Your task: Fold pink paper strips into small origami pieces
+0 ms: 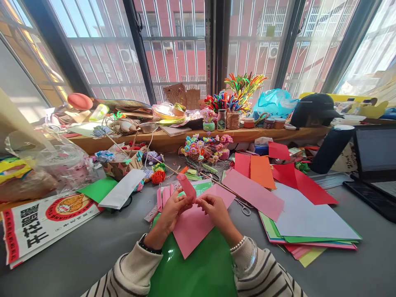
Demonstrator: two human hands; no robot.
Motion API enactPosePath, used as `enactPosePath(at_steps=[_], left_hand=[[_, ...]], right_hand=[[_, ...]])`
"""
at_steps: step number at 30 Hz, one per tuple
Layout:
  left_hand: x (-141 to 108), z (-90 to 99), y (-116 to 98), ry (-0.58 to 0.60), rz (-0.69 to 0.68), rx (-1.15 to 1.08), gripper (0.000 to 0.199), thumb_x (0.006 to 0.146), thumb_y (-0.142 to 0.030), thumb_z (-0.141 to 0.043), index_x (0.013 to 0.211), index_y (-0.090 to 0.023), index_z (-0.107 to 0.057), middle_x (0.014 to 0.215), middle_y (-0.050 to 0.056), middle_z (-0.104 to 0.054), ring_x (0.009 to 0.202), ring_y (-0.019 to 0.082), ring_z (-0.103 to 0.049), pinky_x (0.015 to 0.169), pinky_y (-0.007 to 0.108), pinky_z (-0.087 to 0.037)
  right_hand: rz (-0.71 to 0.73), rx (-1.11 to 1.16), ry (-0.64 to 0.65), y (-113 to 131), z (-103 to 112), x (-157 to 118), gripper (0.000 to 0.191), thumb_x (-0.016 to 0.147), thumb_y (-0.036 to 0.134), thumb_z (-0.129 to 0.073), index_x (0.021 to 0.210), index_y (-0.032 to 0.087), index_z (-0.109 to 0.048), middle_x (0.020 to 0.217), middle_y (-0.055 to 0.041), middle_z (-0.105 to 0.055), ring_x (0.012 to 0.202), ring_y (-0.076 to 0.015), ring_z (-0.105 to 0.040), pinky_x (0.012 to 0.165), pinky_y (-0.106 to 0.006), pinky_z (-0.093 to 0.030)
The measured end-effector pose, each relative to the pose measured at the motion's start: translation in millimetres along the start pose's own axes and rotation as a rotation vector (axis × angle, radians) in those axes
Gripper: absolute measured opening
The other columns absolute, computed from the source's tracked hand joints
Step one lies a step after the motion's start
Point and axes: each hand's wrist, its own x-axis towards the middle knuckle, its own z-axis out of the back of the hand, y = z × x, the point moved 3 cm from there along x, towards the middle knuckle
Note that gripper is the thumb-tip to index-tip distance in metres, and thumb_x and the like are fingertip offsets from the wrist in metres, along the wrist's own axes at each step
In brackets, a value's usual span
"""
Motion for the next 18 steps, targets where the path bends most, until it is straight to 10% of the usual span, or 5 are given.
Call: enactPosePath(at_steps=[18], left_hand=[[1.4, 0.9, 2.2, 0.007, 0.028, 0.002, 0.055, 0.049, -0.020, -0.073, 0.096, -0.016, -0.045, 0.058, -0.003, -0.058, 0.058, 0.013, -0.055, 0.063, 0.026, -0.041]], right_hand=[[-0.046, -0.039, -0.023, -0.5, -2.1, -0.2, 0.026, 0.066, 0.040, -0.055, 0.060, 0.014, -0.057, 0.053, 0.0022, -0.051, 0.047, -0.0085, -0.044, 0.045, -0.020, -0.037]])
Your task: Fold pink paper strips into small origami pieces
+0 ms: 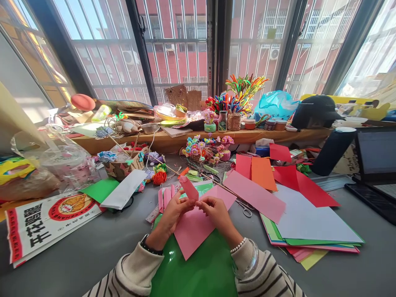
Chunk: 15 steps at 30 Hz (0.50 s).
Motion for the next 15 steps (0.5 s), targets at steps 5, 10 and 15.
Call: enactPosePath(at_steps=[5, 10, 15], left_hand=[[0.1, 0.1, 0.3, 0.001, 0.004, 0.002, 0.054, 0.051, -0.021, -0.072, 0.097, -0.016, -0.044, 0.056, -0.005, -0.056, 0.056, 0.011, -0.054, 0.063, 0.025, -0.040], [0.4, 0.2, -0.1, -0.014, -0.003, -0.011, 0.051, 0.049, -0.021, -0.073, 0.092, -0.016, -0.046, 0.055, -0.005, -0.055, 0.058, 0.012, -0.055, 0.062, 0.025, -0.040], [-1.6, -0.9, -2.3, -0.040, -0.002, -0.006, 0.052, 0.049, -0.021, -0.073, 0.093, -0.017, -0.045, 0.056, -0.006, -0.053, 0.059, 0.012, -0.054, 0.062, 0.025, -0.040]], right_hand=[[0.049, -0.024, 0.000, 0.2, 0.2, 0.2, 0.025, 0.067, 0.038, -0.055, 0.060, 0.014, -0.057, 0.052, 0.0021, -0.050, 0.047, -0.0083, -0.043, 0.044, -0.019, -0.037], [0.098, -0.038, 0.007, 0.5, -0.7, -0.2, 0.027, 0.068, 0.041, -0.053, 0.062, 0.015, -0.055, 0.055, 0.0024, -0.049, 0.047, -0.0082, -0.043, 0.043, -0.020, -0.037], [0.152, -0.086, 0.040, 0.8, -1.8, -0.6, 0.025, 0.073, 0.040, -0.048, 0.069, 0.016, -0.054, 0.063, 0.0007, -0.050, 0.053, -0.0096, -0.045, 0.045, -0.020, -0.039]])
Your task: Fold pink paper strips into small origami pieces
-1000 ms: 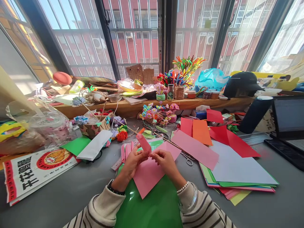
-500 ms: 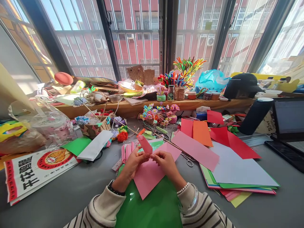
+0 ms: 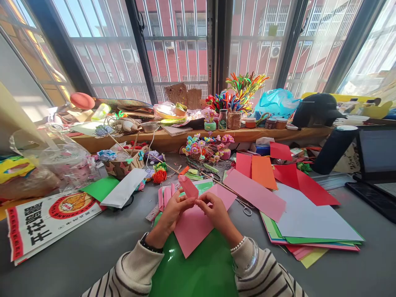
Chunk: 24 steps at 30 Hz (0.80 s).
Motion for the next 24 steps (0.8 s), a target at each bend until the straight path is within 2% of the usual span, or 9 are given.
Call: enactPosePath(at_steps=[7, 13, 17, 21, 24], left_hand=[[-0.1, -0.8, 1.3, 0.032, -0.012, 0.012, 0.054, 0.052, -0.020, -0.071, 0.096, -0.016, -0.042, 0.054, -0.007, -0.051, 0.057, 0.011, -0.054, 0.063, 0.025, -0.040], [0.2, -0.8, 3.1, 0.017, -0.003, -0.030, 0.053, 0.052, -0.019, -0.071, 0.094, -0.016, -0.040, 0.060, -0.005, -0.056, 0.062, 0.013, -0.057, 0.070, 0.028, -0.041], [-0.8, -1.5, 2.0, 0.044, -0.028, -0.019, 0.046, 0.055, -0.019, -0.069, 0.091, -0.016, -0.041, 0.061, -0.004, -0.056, 0.063, 0.013, -0.056, 0.067, 0.027, -0.041], [-0.6, -0.1, 1.2, 0.015, -0.051, -0.001, 0.046, 0.055, -0.019, -0.069, 0.091, -0.017, -0.041, 0.058, -0.006, -0.054, 0.062, 0.013, -0.056, 0.066, 0.027, -0.041], [-0.3, -0.3, 0.4, 0.029, -0.073, 0.007, 0.043, 0.057, -0.019, -0.068, 0.090, -0.017, -0.041, 0.059, -0.005, -0.054, 0.062, 0.013, -0.056, 0.067, 0.027, -0.041]], right_hand=[[0.122, -0.200, -0.033, 2.7, -1.1, -0.7, 0.023, 0.080, 0.034, -0.039, 0.068, 0.017, -0.050, 0.066, -0.0009, -0.050, 0.056, -0.0106, -0.046, 0.049, -0.021, -0.037], [0.200, -0.279, -0.098, 5.9, -5.6, -3.6, 0.021, 0.083, 0.028, -0.035, 0.068, 0.018, -0.046, 0.067, -0.0009, -0.046, 0.060, -0.0119, -0.045, 0.053, -0.023, -0.037], [0.167, -0.240, -0.087, 2.6, -7.1, -3.1, 0.022, 0.083, 0.030, -0.035, 0.069, 0.018, -0.046, 0.066, -0.0009, -0.047, 0.058, -0.0113, -0.044, 0.052, -0.023, -0.037], [0.111, -0.132, -0.055, -2.7, -7.2, -1.4, 0.023, 0.081, 0.036, -0.039, 0.069, 0.018, -0.046, 0.064, 0.0000, -0.047, 0.054, -0.0101, -0.044, 0.049, -0.022, -0.038], [0.078, -0.067, -0.013, -5.9, -8.0, 0.1, 0.029, 0.082, 0.039, -0.033, 0.068, 0.017, -0.046, 0.063, 0.0001, -0.046, 0.054, -0.0099, -0.044, 0.048, -0.021, -0.039]])
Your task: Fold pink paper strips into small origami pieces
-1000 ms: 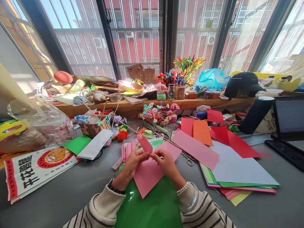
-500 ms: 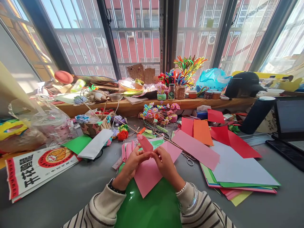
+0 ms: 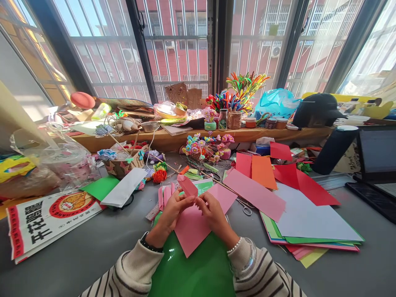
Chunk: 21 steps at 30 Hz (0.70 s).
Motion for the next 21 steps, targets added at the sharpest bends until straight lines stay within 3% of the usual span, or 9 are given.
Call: enactPosePath(at_steps=[7, 21], left_hand=[[-0.9, -0.4, -0.1, 0.001, -0.001, 0.022, 0.043, 0.059, -0.020, -0.066, 0.092, -0.017, -0.039, 0.062, -0.004, -0.056, 0.063, 0.014, -0.057, 0.065, 0.028, -0.042], [1.8, 1.4, 2.2, -0.040, -0.010, 0.069, 0.049, 0.054, -0.022, -0.069, 0.092, -0.017, -0.039, 0.055, -0.007, -0.054, 0.058, 0.013, -0.056, 0.062, 0.026, -0.040]], right_hand=[[0.025, -0.097, -0.002, 4.6, 1.5, -1.0, 0.024, 0.079, 0.037, -0.042, 0.067, 0.017, -0.049, 0.065, -0.0006, -0.050, 0.058, -0.0108, -0.046, 0.049, -0.021, -0.036], [-0.089, 0.075, 0.091, -0.2, 5.8, 0.1, 0.023, 0.073, 0.038, -0.050, 0.068, 0.016, -0.052, 0.064, 0.0004, -0.049, 0.056, -0.0102, -0.046, 0.049, -0.022, -0.041]])
